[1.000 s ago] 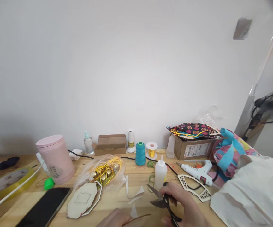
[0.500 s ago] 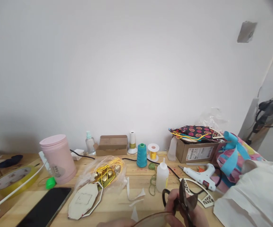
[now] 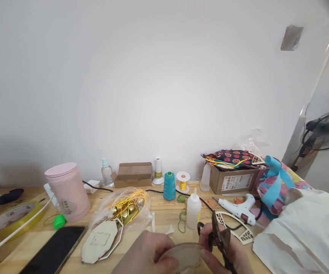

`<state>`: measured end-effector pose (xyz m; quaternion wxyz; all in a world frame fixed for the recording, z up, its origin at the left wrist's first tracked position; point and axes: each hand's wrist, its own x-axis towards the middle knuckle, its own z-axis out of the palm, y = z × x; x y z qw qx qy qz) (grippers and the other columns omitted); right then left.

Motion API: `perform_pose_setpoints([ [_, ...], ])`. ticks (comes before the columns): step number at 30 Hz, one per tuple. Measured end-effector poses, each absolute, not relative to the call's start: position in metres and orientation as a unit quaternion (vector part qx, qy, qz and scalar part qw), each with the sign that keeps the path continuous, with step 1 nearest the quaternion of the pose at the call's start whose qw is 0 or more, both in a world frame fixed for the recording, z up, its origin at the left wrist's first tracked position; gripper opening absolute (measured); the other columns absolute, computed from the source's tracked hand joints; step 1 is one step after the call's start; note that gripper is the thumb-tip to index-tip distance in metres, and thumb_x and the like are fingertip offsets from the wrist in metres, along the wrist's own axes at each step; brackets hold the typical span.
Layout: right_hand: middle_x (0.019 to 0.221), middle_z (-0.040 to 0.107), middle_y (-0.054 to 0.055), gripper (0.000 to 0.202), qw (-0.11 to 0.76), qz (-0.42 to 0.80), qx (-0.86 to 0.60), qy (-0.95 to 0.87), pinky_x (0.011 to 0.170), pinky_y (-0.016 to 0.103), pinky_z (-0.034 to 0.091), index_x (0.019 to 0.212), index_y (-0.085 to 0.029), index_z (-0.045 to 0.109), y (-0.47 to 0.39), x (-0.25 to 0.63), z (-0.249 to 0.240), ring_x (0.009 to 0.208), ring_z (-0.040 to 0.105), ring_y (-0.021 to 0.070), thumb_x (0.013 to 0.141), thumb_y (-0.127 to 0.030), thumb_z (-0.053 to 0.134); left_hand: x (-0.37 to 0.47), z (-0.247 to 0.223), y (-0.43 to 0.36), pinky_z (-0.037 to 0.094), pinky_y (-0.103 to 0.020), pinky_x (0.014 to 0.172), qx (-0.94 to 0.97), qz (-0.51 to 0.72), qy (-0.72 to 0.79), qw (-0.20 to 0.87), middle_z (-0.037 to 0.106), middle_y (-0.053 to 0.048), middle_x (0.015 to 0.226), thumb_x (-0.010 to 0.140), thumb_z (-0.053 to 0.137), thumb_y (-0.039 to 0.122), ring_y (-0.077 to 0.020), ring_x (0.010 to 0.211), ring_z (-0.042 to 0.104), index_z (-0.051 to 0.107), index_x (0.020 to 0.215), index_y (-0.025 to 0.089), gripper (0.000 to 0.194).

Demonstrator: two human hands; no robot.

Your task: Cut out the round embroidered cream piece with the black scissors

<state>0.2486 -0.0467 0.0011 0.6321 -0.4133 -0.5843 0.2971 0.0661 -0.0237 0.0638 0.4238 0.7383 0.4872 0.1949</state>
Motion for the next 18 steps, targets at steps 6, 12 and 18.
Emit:
perform_pose_setpoints([
  [6,0.06,0.05,-0.002,0.034,0.572,0.347,-0.436,-0.602,0.047,0.023,0.035,0.088,-0.021,0.057,-0.043,0.251,0.008,0.049,0.043,0.0106,0.072,-0.052,0.054,0.058,0.059,-0.016,0.052,-0.022,0.063,0.287,0.49,0.384,0.728,0.072,-0.003,0.075,0.071,0.064,0.014,-0.012,0.066,0.066,0.058,0.099,0.013,0.028],
  [12,0.054,0.05,-0.003,0.031,0.423,0.284,-0.532,-0.677,0.046,0.024,0.035,0.085,-0.021,0.064,-0.029,0.24,0.006,0.048,0.043,0.0125,0.067,-0.045,0.059,0.061,0.069,-0.015,0.054,-0.021,0.054,0.267,0.533,0.389,0.703,0.072,-0.004,0.08,0.078,0.056,0.01,-0.011,0.061,0.065,0.041,0.12,0.015,0.045],
  [18,0.057,0.053,-0.001,0.047,0.389,0.278,-0.546,-0.688,0.044,0.022,0.035,0.094,-0.019,0.066,-0.036,0.234,0.009,0.051,0.046,0.0132,0.066,-0.056,0.057,0.053,0.058,-0.013,0.054,-0.022,0.055,0.326,0.538,0.373,0.682,0.071,-0.004,0.085,0.07,0.066,0.02,-0.0124,0.066,0.063,0.042,0.115,0.017,0.051],
])
